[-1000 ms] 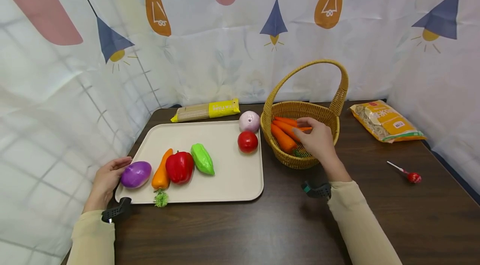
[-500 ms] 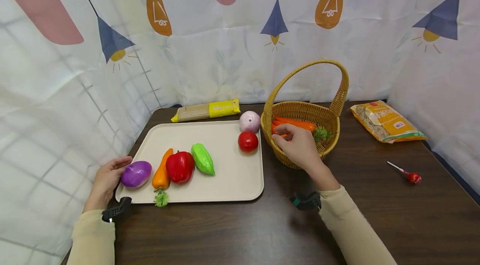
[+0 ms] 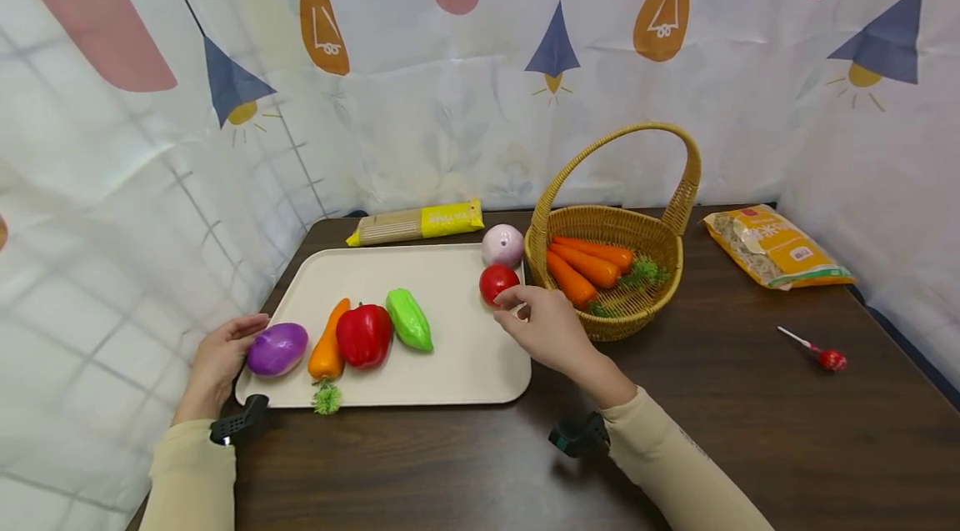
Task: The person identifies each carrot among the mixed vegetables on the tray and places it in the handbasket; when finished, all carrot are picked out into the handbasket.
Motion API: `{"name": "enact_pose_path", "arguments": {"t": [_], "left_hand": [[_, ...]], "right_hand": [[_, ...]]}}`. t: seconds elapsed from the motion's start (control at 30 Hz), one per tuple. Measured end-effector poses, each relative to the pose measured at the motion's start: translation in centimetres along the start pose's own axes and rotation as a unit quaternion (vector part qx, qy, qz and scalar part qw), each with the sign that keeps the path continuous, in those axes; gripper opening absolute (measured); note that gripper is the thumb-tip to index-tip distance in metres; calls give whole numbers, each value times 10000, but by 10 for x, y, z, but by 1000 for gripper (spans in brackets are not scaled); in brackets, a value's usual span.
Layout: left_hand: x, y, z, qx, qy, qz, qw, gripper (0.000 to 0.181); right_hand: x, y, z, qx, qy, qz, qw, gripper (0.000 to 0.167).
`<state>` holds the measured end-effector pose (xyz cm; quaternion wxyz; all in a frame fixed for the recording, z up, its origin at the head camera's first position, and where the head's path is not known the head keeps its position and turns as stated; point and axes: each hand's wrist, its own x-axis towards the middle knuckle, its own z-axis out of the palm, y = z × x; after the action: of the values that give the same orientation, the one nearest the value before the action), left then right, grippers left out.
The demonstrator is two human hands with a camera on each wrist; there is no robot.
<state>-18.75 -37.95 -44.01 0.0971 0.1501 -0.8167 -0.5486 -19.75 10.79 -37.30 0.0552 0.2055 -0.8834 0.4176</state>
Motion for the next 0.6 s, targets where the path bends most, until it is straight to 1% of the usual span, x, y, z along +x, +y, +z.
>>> {"name": "enact_pose_path", "arguments": {"t": [0.17,0.3,0.5,0.6], "left_hand": [[-2,-2,1,19,-15,-100,9999,41],[-2,-4,1,-6,-2,-179,9998,41],[1,-3,0,149,73,-122,9998,41],[2,-2,1,180,93,-101,9997,41]], "right_hand": [[0,-9,20,-10,-116,-86,9999,17],[3,-21,38,157,-242,-234,9993,20],[11,-41,76,473,-416,-565,9964,24],[12,-51,97,581,-508,-676,9947,25]]}}
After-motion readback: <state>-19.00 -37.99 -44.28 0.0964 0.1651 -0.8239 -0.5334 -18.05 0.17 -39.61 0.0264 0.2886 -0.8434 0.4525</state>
